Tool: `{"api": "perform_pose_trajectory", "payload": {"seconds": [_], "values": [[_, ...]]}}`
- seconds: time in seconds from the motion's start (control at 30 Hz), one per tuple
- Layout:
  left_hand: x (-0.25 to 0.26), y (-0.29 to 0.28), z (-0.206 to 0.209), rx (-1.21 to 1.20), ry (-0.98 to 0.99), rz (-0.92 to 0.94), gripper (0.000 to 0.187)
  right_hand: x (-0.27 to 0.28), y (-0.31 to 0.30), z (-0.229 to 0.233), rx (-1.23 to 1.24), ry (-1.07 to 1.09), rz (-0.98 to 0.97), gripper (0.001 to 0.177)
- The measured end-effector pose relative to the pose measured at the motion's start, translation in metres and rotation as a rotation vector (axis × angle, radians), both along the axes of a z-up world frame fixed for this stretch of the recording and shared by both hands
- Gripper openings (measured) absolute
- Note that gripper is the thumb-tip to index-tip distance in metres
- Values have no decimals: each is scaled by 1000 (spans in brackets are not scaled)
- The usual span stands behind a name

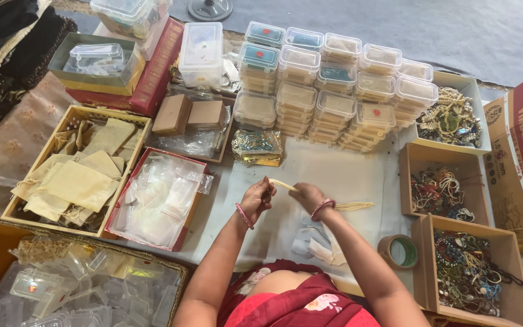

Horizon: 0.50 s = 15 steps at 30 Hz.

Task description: The person cleans jewelry items using a white cloth. They wipe a small gold-colored item, then a plastic container, and later a long gold-colored chain. The person also wipes the table surface between tasks.

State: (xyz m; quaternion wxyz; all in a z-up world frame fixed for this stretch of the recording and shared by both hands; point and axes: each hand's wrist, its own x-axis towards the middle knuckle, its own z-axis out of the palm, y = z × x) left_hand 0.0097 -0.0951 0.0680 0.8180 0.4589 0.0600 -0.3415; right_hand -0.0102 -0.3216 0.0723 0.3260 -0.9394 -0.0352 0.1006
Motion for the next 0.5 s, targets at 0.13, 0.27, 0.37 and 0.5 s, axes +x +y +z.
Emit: {"api": "perform_pose_trajectory", "payload": {"seconds": [0.13, 0.27, 0.37, 0.5], "values": [[3, -8, 15, -136, -46, 86, 40, -19, 27, -7, -63, 137, 46, 34], [6, -17, -10, 151, -209, 46, 34, -22, 36, 1, -133, 113, 273, 30], [2, -18, -21, 465, -370, -113, 33, -21, 36, 43, -120, 57, 280, 27], [1, -16, -32, 496, -361, -195, 34, -16, 29, 66, 30, -109, 142, 26]]}}
